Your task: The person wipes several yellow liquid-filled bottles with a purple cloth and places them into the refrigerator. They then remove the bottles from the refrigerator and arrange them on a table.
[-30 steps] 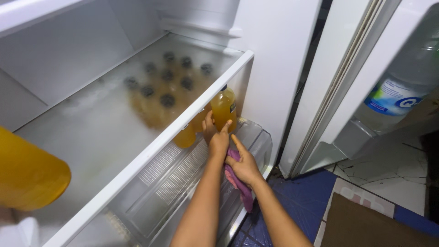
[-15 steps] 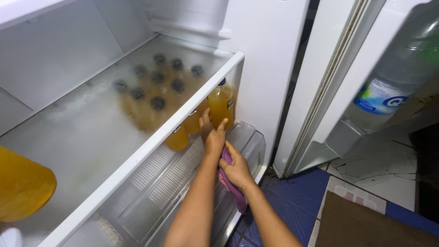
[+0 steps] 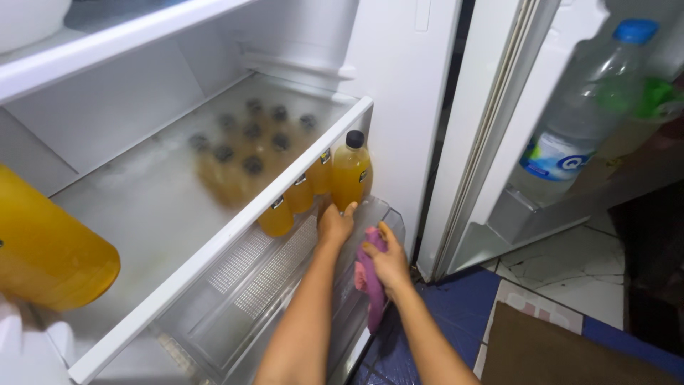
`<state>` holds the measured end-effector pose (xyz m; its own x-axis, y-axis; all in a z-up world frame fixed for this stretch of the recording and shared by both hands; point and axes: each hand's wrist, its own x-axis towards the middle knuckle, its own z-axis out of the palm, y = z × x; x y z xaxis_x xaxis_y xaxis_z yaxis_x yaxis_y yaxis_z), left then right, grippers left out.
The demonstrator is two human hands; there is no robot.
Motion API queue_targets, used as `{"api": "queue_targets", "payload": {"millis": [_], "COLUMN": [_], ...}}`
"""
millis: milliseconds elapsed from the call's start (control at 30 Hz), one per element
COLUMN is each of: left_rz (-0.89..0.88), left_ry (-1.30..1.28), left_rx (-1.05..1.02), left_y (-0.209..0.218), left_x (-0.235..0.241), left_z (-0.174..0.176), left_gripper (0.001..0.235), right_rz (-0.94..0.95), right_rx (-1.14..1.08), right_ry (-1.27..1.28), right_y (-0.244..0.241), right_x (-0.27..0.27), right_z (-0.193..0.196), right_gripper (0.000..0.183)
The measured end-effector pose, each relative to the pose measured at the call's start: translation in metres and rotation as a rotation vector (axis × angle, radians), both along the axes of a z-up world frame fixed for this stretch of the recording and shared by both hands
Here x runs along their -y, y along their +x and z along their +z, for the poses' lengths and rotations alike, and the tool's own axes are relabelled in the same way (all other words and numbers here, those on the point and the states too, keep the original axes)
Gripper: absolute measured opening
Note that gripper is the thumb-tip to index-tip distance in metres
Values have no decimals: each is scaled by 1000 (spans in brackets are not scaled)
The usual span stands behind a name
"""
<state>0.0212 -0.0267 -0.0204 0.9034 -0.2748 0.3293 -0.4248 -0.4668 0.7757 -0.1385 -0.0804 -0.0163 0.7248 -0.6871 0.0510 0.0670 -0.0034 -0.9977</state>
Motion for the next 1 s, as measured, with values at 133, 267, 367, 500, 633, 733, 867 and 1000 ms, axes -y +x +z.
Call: {"api": "queue_targets", "payload": {"millis": [133,267,367,500,633,733,867,1000], "left_rz": [76,75,120,136,163,158,140,107], "left_ry": [205,118,28,-124,-150,-167,-117,-93], "left_rx": [288,177,127,229,202,199,179,162], "left_y": [-1,-5,-10,-13,-14,-10,2,5], "left_x": [7,13,17,22,25,29,32,29], "left_z": [23,30,23,16,11,12,14,15], "left_gripper": [80,87,88,84,83,82,80,81], "right_rz": [-4,29,53,89,67,68,70,116], "right_rx": [-68,-81,-81,12,12,45,47,81], "right_ry": [218,182,169,237,197,178,191,243], "right_y": [-15,-20,-22,-24,-24,-18,-8,-1], "right_x": [21,25,26,29,27,24,22,14], "right_z": [-16,-19,-17,-7,5,14,21,22], "right_gripper": [67,68,67,67,66,66,67,66]}}
